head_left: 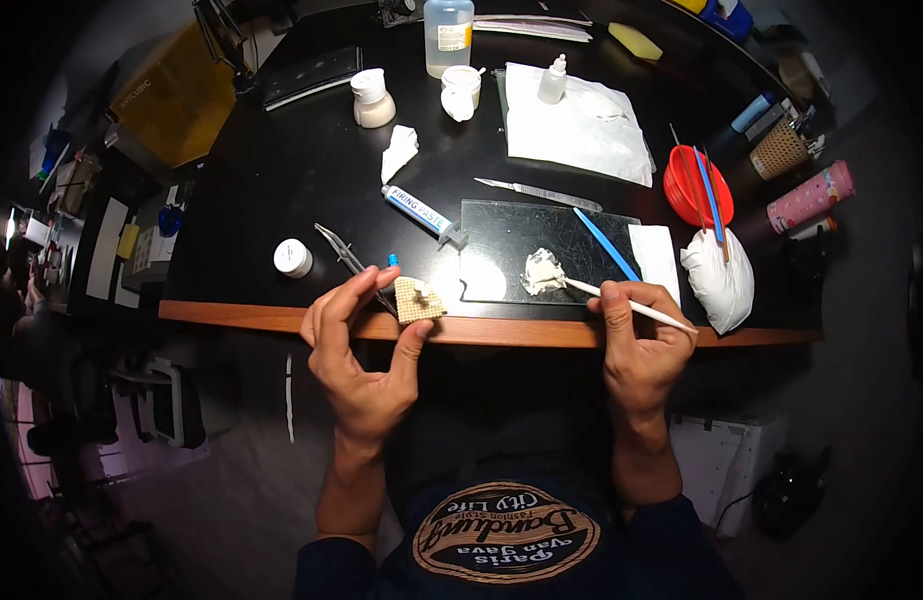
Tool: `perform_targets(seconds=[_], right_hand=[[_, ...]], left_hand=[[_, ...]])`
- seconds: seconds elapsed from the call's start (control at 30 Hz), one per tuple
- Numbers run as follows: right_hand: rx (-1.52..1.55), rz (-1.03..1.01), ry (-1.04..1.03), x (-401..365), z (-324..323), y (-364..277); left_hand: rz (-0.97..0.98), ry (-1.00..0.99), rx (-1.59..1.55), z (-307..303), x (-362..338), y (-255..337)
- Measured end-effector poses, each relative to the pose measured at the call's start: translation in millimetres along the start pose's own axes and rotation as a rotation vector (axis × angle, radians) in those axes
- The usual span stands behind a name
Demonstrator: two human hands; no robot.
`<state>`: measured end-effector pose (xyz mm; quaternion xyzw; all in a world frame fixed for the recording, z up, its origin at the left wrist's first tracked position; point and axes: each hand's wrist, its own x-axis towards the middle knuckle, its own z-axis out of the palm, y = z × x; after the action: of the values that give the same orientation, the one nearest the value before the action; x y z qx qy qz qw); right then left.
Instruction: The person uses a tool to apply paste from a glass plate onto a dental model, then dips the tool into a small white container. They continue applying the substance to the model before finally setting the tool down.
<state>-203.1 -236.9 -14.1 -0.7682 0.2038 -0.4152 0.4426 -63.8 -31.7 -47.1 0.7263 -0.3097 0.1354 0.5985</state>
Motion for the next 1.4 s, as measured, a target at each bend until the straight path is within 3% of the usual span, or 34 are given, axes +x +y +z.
perform_targets(seconds=[0.1,0.3,0.43,0.97,1.27,1.4], right_hand=[[0.077,0.097,0.017,2.1,-0.4,6.9],[0.102,0.187,-0.152,9.9,0.0,-3.5],[0.15,0.335,-0.153,27.1,-8.8,-3.2],[0.196,0.424,-0.374,48.9,-8.7,2.1],[0.235,0.43,-0.417,51.4,-10.5,1.2],[0.295,0.442,-0.342,49.7,-13.3,6.9]], left_hand=[[0.093,-0.03,0.173,1.6,-0.2,-0.9],[0.091,-0.06,0.296,3.1,-0.9,-1.8],[0.098,-0.074,0.362,4.8,1.2,2.2],[0.076,-0.112,0.467,5.8,-0.9,2.2],[0.068,-0.086,0.482,8.4,0.7,6.1],[0.058,-0.084,0.48,4.9,2.6,10.1]])
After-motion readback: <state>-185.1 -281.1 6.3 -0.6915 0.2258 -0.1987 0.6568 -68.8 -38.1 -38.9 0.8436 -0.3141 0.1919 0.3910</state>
